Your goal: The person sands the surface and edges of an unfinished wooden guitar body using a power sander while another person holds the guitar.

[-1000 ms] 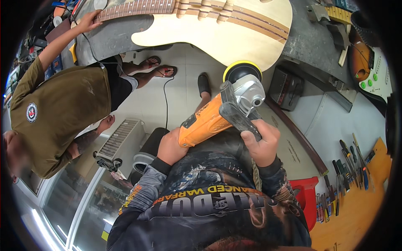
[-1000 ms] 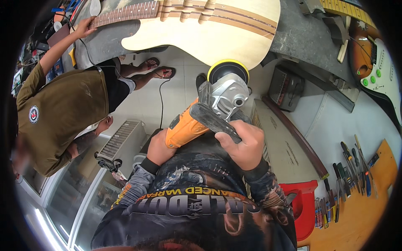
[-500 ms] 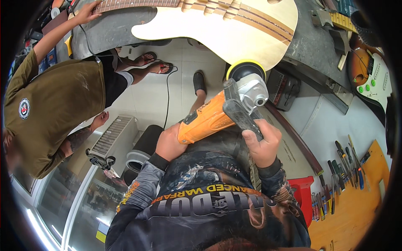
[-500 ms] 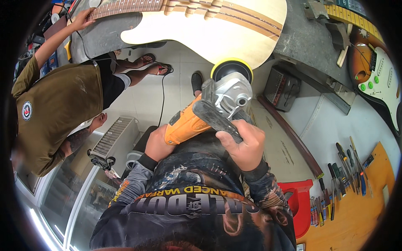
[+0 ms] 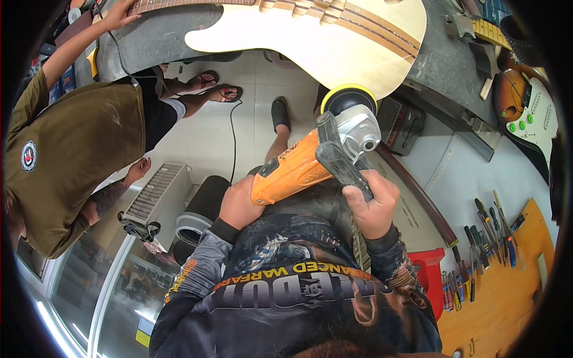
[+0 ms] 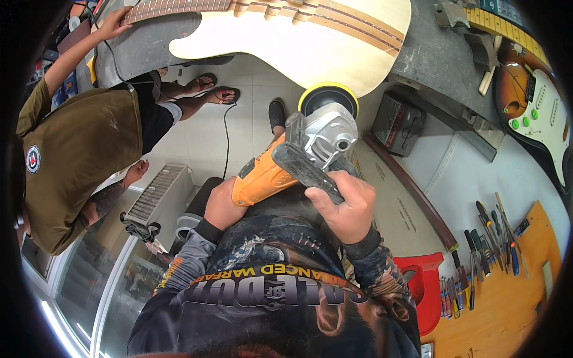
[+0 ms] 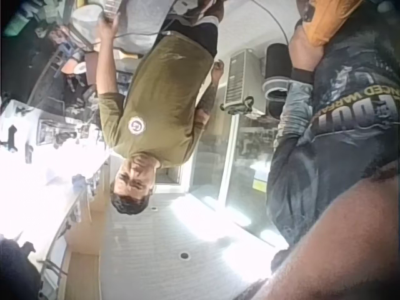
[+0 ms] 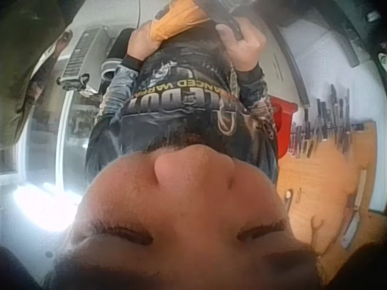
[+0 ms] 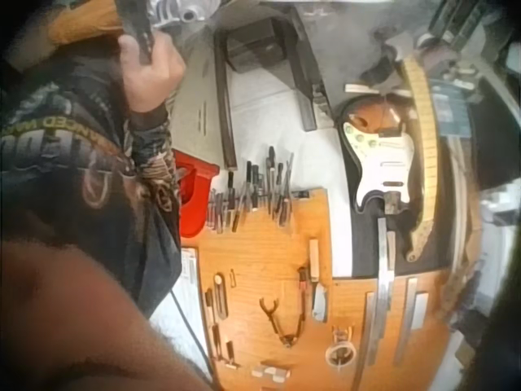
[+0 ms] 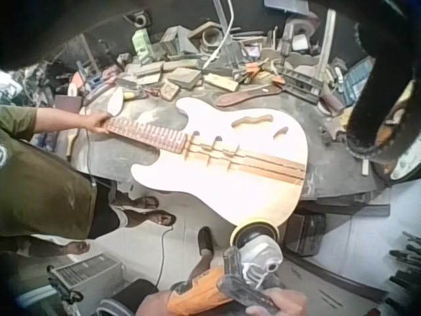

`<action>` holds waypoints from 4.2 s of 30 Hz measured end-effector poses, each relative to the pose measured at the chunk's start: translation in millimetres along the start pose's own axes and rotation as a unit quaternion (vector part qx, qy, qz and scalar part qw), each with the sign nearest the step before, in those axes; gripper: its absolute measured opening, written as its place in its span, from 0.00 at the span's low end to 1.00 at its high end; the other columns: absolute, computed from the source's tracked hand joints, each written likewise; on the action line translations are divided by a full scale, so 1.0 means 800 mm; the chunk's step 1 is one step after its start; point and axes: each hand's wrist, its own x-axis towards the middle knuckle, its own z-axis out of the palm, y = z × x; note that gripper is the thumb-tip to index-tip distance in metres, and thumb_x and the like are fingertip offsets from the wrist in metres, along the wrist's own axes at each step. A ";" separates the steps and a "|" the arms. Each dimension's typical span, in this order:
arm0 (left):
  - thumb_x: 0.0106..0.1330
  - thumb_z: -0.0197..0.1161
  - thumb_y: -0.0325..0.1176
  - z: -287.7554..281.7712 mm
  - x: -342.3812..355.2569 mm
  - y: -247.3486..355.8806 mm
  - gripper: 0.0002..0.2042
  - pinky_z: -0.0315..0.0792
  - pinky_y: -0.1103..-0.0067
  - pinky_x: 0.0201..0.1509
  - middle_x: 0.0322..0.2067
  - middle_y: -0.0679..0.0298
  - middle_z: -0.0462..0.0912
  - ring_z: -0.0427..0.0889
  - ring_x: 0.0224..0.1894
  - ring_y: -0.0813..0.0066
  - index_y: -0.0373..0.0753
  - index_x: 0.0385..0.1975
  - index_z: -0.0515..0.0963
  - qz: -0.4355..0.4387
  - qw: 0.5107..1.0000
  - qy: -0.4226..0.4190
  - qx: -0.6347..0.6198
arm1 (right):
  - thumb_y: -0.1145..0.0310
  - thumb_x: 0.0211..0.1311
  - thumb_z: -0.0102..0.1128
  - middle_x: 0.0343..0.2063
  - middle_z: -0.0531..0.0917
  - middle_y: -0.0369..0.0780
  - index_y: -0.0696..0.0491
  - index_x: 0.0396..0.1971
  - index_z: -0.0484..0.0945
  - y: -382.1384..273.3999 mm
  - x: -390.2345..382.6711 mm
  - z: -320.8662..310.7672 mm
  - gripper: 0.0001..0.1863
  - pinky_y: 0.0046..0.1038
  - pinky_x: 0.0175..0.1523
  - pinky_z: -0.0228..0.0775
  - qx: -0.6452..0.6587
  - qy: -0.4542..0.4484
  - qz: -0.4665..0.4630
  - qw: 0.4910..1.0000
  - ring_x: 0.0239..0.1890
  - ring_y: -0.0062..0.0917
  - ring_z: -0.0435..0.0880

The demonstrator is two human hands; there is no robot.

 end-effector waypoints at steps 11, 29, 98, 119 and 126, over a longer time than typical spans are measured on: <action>0.63 0.80 0.36 -0.001 0.003 -0.004 0.17 0.84 0.57 0.51 0.41 0.45 0.90 0.89 0.47 0.37 0.35 0.46 0.83 0.007 1.000 -0.003 0.011 | 0.50 0.66 0.85 0.28 0.88 0.48 0.61 0.38 0.86 -0.003 0.002 0.004 0.26 0.38 0.36 0.80 -0.001 0.001 0.006 1.000 0.30 0.47 0.90; 0.63 0.80 0.36 -0.009 0.005 -0.001 0.17 0.84 0.57 0.49 0.40 0.44 0.89 0.89 0.46 0.36 0.35 0.45 0.83 0.012 1.000 0.018 -0.014 | 0.50 0.67 0.84 0.27 0.88 0.48 0.60 0.38 0.86 -0.003 0.000 0.010 0.25 0.37 0.37 0.80 -0.002 0.008 0.000 1.000 0.29 0.46 0.90; 0.65 0.79 0.43 -0.031 0.007 -0.008 0.18 0.84 0.56 0.47 0.39 0.47 0.90 0.90 0.43 0.41 0.37 0.45 0.83 0.028 0.999 0.018 0.027 | 0.45 0.70 0.80 0.27 0.86 0.46 0.62 0.40 0.85 -0.003 -0.007 0.022 0.30 0.36 0.38 0.77 -0.003 0.021 0.033 0.999 0.29 0.41 0.89; 0.63 0.80 0.39 -0.021 0.004 -0.019 0.17 0.83 0.55 0.46 0.38 0.46 0.89 0.89 0.42 0.37 0.35 0.43 0.82 0.041 0.998 0.032 0.019 | 0.47 0.69 0.81 0.28 0.87 0.47 0.61 0.40 0.86 -0.007 -0.006 0.027 0.28 0.36 0.38 0.78 -0.006 0.021 0.017 1.000 0.29 0.42 0.89; 0.63 0.80 0.38 -0.016 0.003 -0.014 0.17 0.83 0.56 0.47 0.38 0.46 0.89 0.89 0.44 0.38 0.35 0.44 0.83 0.027 0.999 0.020 0.022 | 0.49 0.68 0.83 0.28 0.87 0.48 0.61 0.40 0.86 0.000 -0.017 0.018 0.27 0.36 0.38 0.79 -0.009 0.015 0.033 0.999 0.30 0.45 0.90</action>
